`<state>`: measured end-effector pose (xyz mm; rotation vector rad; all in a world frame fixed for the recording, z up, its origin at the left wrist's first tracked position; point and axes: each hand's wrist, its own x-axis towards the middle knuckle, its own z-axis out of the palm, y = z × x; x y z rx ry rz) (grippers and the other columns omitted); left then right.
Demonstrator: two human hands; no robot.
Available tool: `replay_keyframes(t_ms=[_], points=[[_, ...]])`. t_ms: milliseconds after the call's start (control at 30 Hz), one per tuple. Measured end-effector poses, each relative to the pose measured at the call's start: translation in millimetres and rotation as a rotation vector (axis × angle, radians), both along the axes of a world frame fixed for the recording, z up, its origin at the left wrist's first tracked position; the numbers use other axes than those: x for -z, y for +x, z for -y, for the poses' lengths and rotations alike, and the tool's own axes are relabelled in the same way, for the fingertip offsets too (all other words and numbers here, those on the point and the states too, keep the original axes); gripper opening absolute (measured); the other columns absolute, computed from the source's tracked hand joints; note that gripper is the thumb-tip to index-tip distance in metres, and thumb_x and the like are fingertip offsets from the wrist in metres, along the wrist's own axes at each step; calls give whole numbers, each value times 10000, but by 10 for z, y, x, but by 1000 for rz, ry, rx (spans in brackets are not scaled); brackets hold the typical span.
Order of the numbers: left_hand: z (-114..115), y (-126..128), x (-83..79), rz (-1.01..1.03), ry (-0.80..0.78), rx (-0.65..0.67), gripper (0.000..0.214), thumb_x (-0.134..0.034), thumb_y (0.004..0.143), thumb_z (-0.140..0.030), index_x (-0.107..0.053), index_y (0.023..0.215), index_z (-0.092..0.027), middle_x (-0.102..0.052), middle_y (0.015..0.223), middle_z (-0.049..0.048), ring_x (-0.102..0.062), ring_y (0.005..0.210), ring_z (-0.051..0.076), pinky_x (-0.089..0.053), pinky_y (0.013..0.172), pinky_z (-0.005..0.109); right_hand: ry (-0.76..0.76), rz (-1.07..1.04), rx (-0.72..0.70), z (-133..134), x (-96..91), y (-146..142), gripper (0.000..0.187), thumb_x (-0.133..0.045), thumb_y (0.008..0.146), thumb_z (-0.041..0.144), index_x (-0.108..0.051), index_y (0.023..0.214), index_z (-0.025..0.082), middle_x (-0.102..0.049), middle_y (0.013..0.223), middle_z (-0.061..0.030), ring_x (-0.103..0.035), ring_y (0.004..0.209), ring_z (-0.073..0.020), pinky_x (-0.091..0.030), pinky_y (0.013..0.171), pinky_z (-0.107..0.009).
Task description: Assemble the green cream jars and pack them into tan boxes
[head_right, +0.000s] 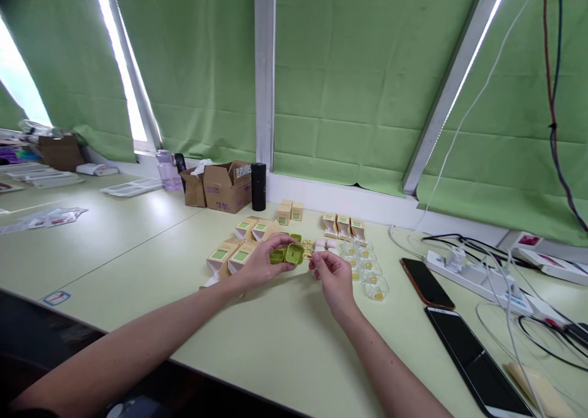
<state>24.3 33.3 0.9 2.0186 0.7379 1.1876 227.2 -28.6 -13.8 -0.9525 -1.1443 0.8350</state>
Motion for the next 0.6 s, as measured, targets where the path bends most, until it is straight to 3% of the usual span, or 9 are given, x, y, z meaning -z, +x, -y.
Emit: replay_keyframes(t_ms=[300, 433, 600], points=[[60, 8, -31, -20, -40, 16, 497, -889, 764, -143, -719, 1223, -227, -673, 1286, 90, -679, 1186, 263, -535, 1113, 472, -1, -44, -3, 5, -17, 1, 476, -857, 787, 646, -773, 831, 180, -678, 655, -17, -564, 572, -134, -468, 542, -264], [61, 11, -13, -2, -51, 28, 509, -888, 764, -150, -713, 1237, -227, -670, 1298, 92, -686, 1193, 266, -544, 1126, 480, 29, -50, -37, 35, -43, -26, 450, -884, 783, 583, -781, 979, 191, -728, 704, -27, -666, 613, -168, -557, 576, -296], [78, 10, -16, 8, -37, 28, 503, -880, 782, -171, -706, 1249, -236, -672, 1308, 92, -695, 1187, 270, -570, 1114, 486, 105, -7, -40, 44, -36, -41, 358, -876, 815, 497, -769, 1001, 210, -754, 769, -36, -721, 674, -195, -617, 613, -333]])
